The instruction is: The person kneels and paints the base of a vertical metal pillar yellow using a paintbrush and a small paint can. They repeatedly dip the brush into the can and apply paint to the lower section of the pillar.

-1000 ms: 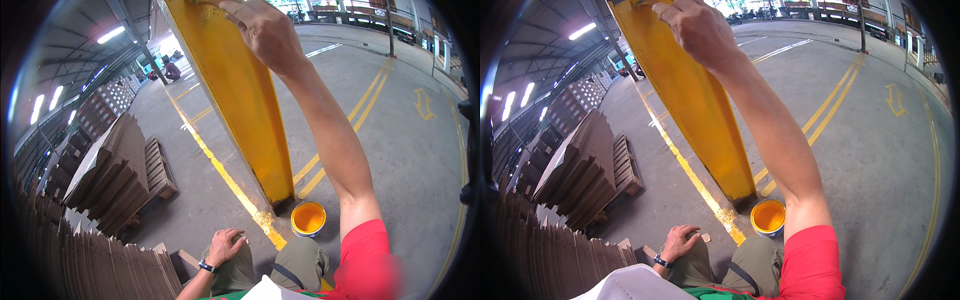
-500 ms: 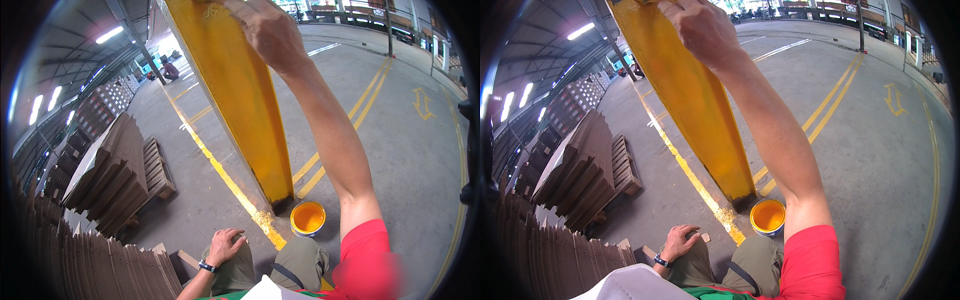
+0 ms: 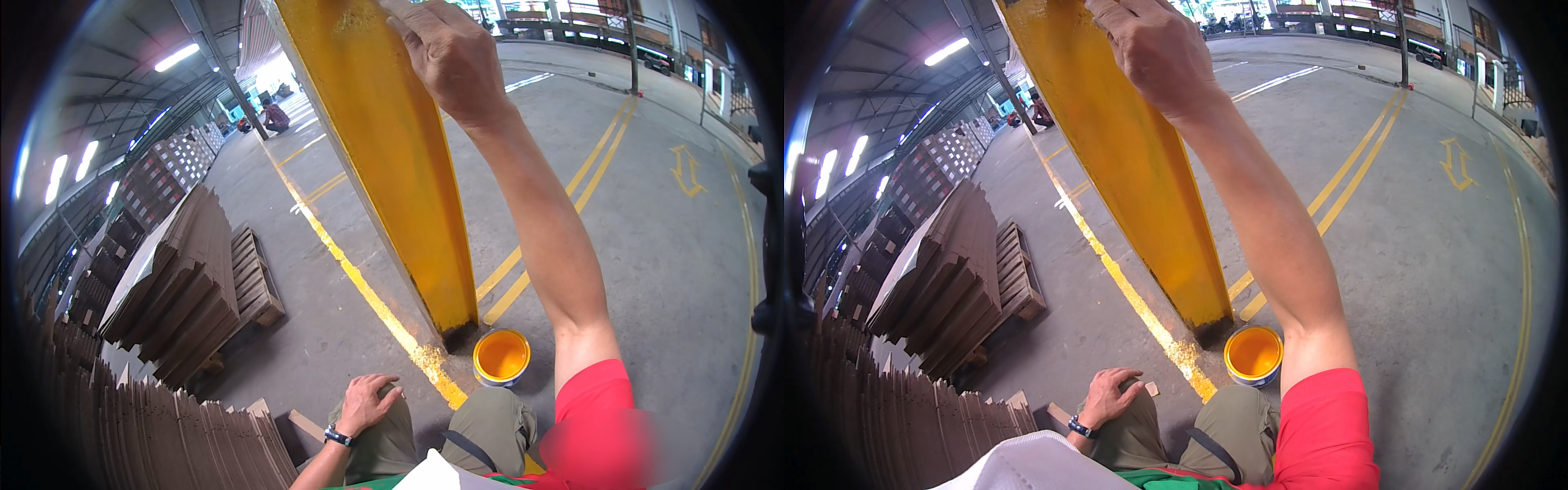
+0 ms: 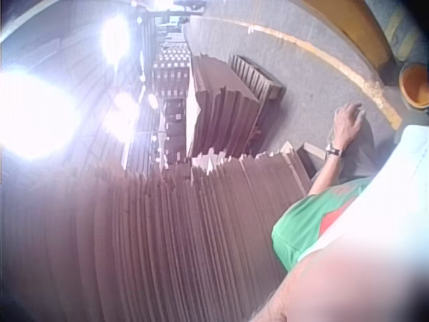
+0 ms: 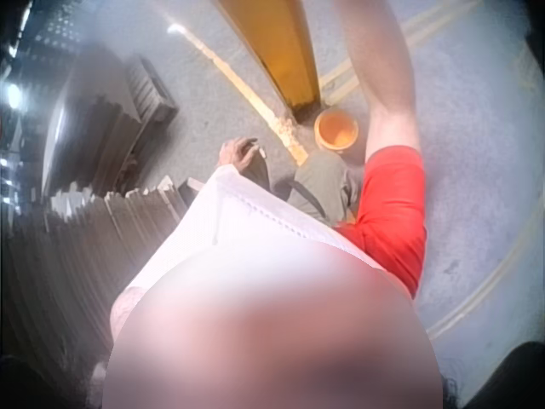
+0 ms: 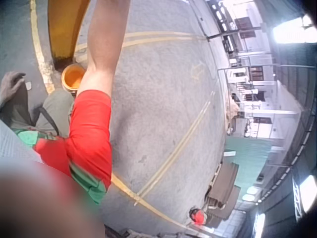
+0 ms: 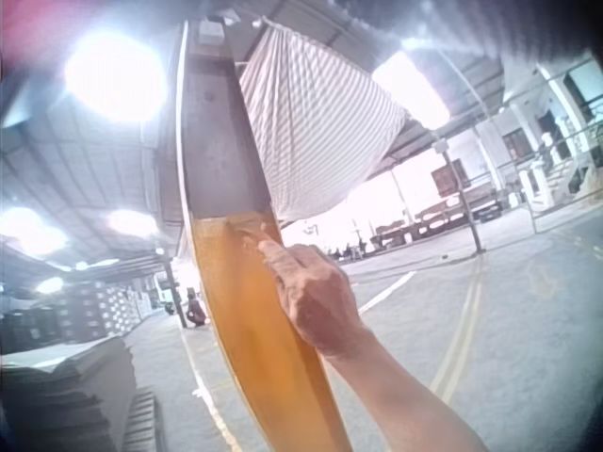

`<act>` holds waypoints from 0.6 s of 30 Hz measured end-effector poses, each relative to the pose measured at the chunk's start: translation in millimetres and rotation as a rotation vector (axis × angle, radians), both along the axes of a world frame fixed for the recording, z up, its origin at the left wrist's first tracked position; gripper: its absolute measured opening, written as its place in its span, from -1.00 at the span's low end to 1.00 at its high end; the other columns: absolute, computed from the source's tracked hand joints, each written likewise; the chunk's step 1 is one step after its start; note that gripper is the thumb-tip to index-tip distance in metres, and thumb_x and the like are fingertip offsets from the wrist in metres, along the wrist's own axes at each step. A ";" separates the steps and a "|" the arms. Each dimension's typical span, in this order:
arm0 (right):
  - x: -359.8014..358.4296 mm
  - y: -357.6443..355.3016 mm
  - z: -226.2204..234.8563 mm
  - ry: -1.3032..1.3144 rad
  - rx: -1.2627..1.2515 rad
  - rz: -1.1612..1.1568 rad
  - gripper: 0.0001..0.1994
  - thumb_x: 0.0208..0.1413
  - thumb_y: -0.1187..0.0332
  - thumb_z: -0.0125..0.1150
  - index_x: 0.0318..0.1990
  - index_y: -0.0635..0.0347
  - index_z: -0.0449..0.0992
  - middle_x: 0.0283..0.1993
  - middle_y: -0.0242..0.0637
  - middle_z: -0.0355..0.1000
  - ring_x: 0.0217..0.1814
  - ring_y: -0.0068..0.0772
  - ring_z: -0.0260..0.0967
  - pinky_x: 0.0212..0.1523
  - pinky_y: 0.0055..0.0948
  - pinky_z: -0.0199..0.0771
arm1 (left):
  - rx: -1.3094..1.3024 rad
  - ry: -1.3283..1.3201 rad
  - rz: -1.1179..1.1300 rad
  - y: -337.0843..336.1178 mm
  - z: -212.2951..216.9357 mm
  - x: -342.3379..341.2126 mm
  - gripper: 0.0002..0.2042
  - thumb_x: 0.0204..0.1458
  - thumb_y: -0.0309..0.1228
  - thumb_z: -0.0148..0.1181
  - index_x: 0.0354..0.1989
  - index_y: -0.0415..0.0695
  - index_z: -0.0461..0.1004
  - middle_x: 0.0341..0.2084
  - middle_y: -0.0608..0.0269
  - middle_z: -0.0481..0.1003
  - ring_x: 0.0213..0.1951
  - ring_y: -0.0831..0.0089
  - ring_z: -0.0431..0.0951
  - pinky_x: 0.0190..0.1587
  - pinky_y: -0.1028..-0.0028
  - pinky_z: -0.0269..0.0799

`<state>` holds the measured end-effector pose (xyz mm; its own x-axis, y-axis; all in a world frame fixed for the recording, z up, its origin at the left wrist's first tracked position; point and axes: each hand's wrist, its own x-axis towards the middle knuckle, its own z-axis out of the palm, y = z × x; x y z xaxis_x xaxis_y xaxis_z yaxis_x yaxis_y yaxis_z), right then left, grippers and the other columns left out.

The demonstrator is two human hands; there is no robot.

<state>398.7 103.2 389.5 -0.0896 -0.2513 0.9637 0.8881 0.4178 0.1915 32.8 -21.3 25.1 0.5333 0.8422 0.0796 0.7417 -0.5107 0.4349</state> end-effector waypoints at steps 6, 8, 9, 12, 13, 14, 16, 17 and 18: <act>-7.7 6.9 2.5 -0.016 0.001 0.110 -0.69 0.21 0.55 0.24 0.11 0.35 0.62 -0.27 -0.09 0.58 -0.28 -0.10 0.56 -0.27 -0.22 0.64 | 0.004 -0.001 0.004 -0.7 -0.3 -0.5 -0.66 0.22 -0.10 0.27 0.05 -0.02 0.66 -0.05 0.16 0.67 0.09 0.16 0.61 0.25 0.15 0.36; -8.2 6.6 0.1 -0.012 -0.059 0.126 -0.70 0.20 0.56 0.24 0.09 0.34 0.62 -0.28 -0.07 0.57 -0.29 -0.07 0.55 -0.29 -0.20 0.62 | 0.022 -0.002 -0.010 -0.3 -0.1 -0.9 -0.66 0.22 -0.10 0.27 0.05 -0.01 0.66 -0.05 0.16 0.67 0.09 0.16 0.61 0.24 0.15 0.36; -7.7 5.6 -1.7 -0.004 -0.060 0.119 -0.70 0.20 0.56 0.25 0.09 0.34 0.62 -0.29 -0.07 0.57 -0.29 -0.06 0.55 -0.30 -0.20 0.62 | -0.001 0.006 0.002 -0.4 0.2 -1.3 -0.65 0.22 -0.10 0.27 0.05 -0.01 0.66 -0.05 0.16 0.67 0.10 0.15 0.60 0.25 0.15 0.36; -5.1 1.8 -5.2 0.002 -0.023 0.126 -0.70 0.20 0.57 0.25 0.09 0.33 0.62 -0.31 -0.07 0.56 -0.30 -0.03 0.54 -0.31 -0.18 0.60 | -0.007 0.003 0.004 0.3 0.1 -1.4 -0.65 0.22 -0.09 0.27 0.05 -0.01 0.66 -0.04 0.16 0.67 0.10 0.15 0.60 0.25 0.14 0.36; -4.4 0.9 -4.9 0.001 0.006 0.151 -0.71 0.21 0.56 0.25 0.08 0.33 0.62 -0.31 -0.07 0.56 -0.30 -0.02 0.54 -0.31 -0.18 0.60 | -0.001 0.001 0.001 0.0 -0.2 -1.3 -0.65 0.22 -0.09 0.27 0.05 -0.01 0.66 -0.04 0.16 0.67 0.10 0.15 0.60 0.25 0.14 0.36; -3.9 0.2 -4.3 0.001 0.034 0.175 -0.71 0.21 0.56 0.26 0.08 0.33 0.61 -0.32 -0.07 0.56 -0.31 -0.02 0.54 -0.32 -0.18 0.60 | 0.006 0.000 -0.002 -0.2 -0.3 -1.2 -0.65 0.22 -0.09 0.26 0.05 -0.01 0.66 -0.04 0.16 0.66 0.11 0.15 0.60 0.26 0.14 0.36; -4.1 0.5 0.0 -0.006 0.022 0.140 -0.72 0.23 0.55 0.26 0.09 0.34 0.61 -0.31 -0.07 0.57 -0.32 -0.02 0.55 -0.31 -0.18 0.60 | 0.002 0.006 0.002 -0.5 -0.1 -1.0 -0.65 0.22 -0.08 0.26 0.05 -0.01 0.66 -0.03 0.16 0.66 0.11 0.15 0.60 0.26 0.14 0.36; -5.1 1.2 2.6 -0.010 0.016 0.122 -0.72 0.23 0.55 0.26 0.09 0.34 0.61 -0.31 -0.06 0.57 -0.32 -0.02 0.56 -0.31 -0.18 0.60 | 0.011 0.008 -0.001 -0.6 0.2 -0.9 -0.65 0.22 -0.08 0.26 0.05 -0.01 0.66 -0.03 0.16 0.66 0.11 0.15 0.60 0.26 0.14 0.36; -6.3 2.0 5.1 -0.026 0.033 0.131 -0.72 0.23 0.55 0.26 0.09 0.34 0.61 -0.30 -0.06 0.58 -0.32 -0.02 0.56 -0.31 -0.19 0.60 | 0.002 0.006 0.002 -0.8 0.5 -1.0 -0.65 0.22 -0.08 0.26 0.05 -0.01 0.66 -0.03 0.16 0.66 0.11 0.15 0.60 0.26 0.14 0.36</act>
<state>392.4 105.2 394.6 -0.0788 -0.2941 0.9525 0.8210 0.5228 0.2293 31.8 -22.2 25.5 0.5318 0.8433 0.0782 0.7452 -0.5098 0.4298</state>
